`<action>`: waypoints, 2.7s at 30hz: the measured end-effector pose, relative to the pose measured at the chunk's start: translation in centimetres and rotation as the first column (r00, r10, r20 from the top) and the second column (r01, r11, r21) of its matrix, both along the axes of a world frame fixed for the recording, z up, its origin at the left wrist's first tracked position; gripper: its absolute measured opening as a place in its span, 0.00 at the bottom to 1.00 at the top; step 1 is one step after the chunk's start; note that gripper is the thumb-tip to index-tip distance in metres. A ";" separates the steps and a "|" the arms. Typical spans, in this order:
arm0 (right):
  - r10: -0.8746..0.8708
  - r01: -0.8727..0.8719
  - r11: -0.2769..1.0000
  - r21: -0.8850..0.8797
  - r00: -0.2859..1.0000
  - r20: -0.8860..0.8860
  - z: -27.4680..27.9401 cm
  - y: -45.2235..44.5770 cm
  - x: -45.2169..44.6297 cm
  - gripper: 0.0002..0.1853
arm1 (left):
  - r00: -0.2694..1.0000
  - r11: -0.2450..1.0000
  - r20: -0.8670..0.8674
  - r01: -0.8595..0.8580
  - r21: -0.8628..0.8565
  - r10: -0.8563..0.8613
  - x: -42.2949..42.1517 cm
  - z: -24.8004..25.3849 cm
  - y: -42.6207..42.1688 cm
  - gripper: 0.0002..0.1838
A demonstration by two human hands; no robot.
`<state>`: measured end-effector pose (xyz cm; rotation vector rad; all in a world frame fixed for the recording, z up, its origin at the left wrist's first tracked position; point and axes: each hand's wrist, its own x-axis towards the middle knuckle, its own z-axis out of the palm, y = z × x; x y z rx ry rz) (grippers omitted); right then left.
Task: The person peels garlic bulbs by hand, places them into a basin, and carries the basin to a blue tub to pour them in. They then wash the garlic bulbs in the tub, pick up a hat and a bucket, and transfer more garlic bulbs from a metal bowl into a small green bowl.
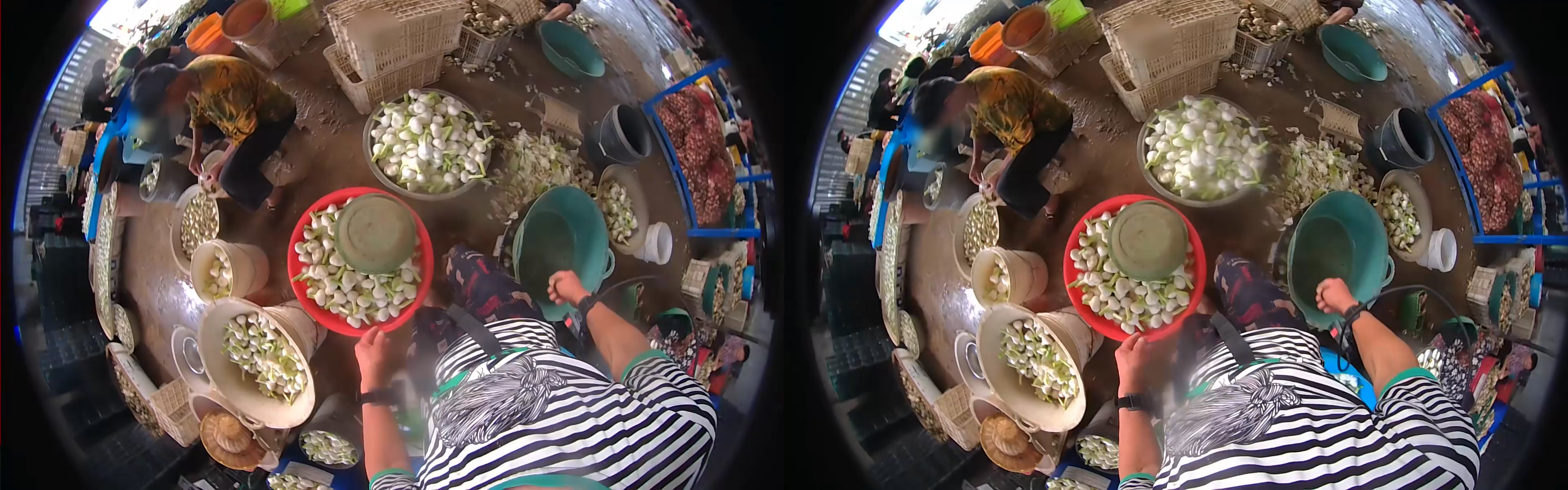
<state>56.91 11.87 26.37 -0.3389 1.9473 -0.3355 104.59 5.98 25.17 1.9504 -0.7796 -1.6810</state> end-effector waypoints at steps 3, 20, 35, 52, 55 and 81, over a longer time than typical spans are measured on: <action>0.310 -0.292 0.925 0.243 0.950 -0.039 -2.1 3.8 -1.4 0.11 | 1.000 1.000 -0.008 -0.018 -0.018 0.018 -1.8 1.4 -4.1 0.22; 0.079 -0.078 0.997 -0.011 0.991 0.110 -4.7 -28.5 -23.3 0.10 | 0.862 0.906 -0.291 -0.365 0.214 0.415 -23.7 -1.2 -22.2 0.19; 0.637 -0.643 0.766 0.023 0.763 0.112 -5.5 -40.4 -18.3 0.11 | 0.648 0.634 -0.074 -0.704 0.320 0.758 -20.1 -12.6 -19.5 0.18; 0.995 -0.844 0.077 -0.531 0.102 -0.017 -39.7 -52.2 18.6 0.26 | 0.218 0.233 0.188 -0.970 -0.066 0.958 -17.1 -32.1 -20.6 0.35; 0.957 -0.781 0.276 -0.561 0.171 0.233 -41.8 -51.2 24.9 0.23 | 0.139 0.143 0.107 -0.989 -0.033 0.985 -17.3 -32.8 -20.4 0.37; 0.549 -0.268 -0.828 -0.492 -0.215 -0.808 -35.0 -41.3 19.7 0.10 | -0.387 -0.211 -0.639 -0.918 0.335 0.665 -26.5 -29.2 -19.8 0.42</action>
